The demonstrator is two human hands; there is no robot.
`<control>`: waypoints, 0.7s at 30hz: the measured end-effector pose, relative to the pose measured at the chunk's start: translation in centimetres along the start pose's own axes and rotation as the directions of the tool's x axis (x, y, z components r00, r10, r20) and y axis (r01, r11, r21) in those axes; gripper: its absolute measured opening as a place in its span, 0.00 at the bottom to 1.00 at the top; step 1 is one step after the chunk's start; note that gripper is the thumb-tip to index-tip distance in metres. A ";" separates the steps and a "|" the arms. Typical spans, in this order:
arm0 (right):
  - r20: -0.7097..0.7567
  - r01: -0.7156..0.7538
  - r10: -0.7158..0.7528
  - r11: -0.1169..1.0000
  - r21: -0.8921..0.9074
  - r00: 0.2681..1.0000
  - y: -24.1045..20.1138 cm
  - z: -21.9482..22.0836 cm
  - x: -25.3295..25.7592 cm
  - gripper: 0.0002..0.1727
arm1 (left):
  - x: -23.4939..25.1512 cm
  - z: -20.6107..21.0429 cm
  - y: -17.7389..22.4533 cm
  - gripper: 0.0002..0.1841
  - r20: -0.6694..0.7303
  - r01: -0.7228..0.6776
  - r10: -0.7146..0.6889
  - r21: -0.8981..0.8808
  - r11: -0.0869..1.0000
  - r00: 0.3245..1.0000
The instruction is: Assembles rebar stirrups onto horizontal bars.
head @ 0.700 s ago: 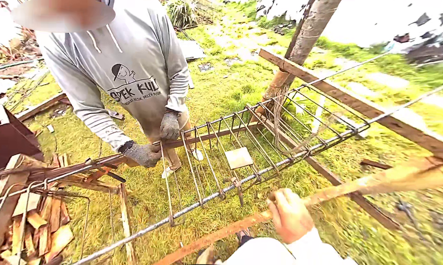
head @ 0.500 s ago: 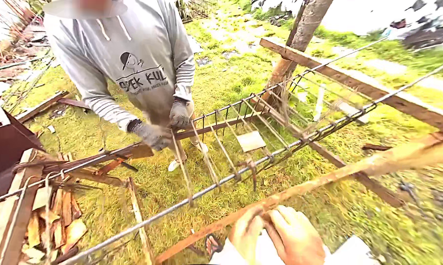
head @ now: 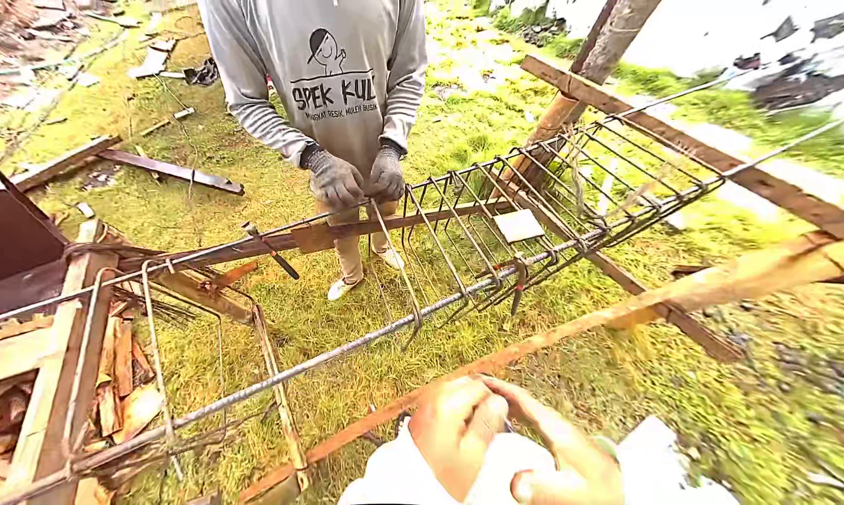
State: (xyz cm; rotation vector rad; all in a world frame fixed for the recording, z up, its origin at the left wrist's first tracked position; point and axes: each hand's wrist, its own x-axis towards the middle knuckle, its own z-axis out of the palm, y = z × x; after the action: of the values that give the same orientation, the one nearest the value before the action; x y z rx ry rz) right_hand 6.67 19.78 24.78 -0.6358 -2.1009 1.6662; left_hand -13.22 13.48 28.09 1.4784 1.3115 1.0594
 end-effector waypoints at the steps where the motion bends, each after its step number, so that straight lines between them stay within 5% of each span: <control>1: -0.021 0.016 -0.012 0.987 0.161 1.000 0.8 1.9 0.7 0.60 | -0.4 -0.1 -0.3 0.14 -0.143 -0.006 -0.011 -0.121 0.993 0.990; 5: -0.030 -0.028 0.046 0.897 0.441 0.998 2.1 8.0 3.2 0.17 | -1.0 -0.8 -0.3 0.12 -0.577 -0.148 -0.080 -0.336 0.930 0.813; 9: 0.188 -0.157 0.099 0.933 0.323 0.977 2.7 5.0 3.9 0.20 | -3.0 -6.8 -0.6 0.12 -0.745 -0.331 0.081 -0.194 0.924 0.662; 13: 0.187 -0.088 0.045 0.969 0.231 0.981 4.4 -2.1 4.4 0.20 | -7.0 -9.8 -2.4 0.12 -0.690 -0.314 0.061 -0.247 0.917 0.721; 15: 0.200 -0.070 0.058 0.996 0.056 0.978 4.2 -5.6 5.1 0.19 | -9.0 -9.5 -4.8 0.11 -0.614 -0.194 0.014 -0.228 0.954 0.789; 17: 0.228 -0.063 0.126 0.963 -0.262 0.965 2.8 -8.1 5.9 0.18 | -10.9 -8.6 -6.8 0.11 -0.534 0.088 -0.156 -0.151 0.985 0.831; 19: 0.287 -0.054 0.247 0.836 -0.546 0.926 0.6 -9.0 7.0 0.17 | -11.3 -8.0 -8.0 0.09 -0.451 0.454 -0.375 0.077 0.888 0.810; 21: 0.344 -0.002 0.341 0.712 -0.702 0.875 -0.6 -8.1 7.8 0.17 | -9.9 -6.8 -8.3 0.23 -0.415 0.601 -0.486 0.212 0.770 0.769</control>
State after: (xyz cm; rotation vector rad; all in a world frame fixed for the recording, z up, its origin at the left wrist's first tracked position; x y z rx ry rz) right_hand 4.69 30.60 27.35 -0.7187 -3.1505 1.1340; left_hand -22.71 4.66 21.44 1.0305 2.1060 0.7260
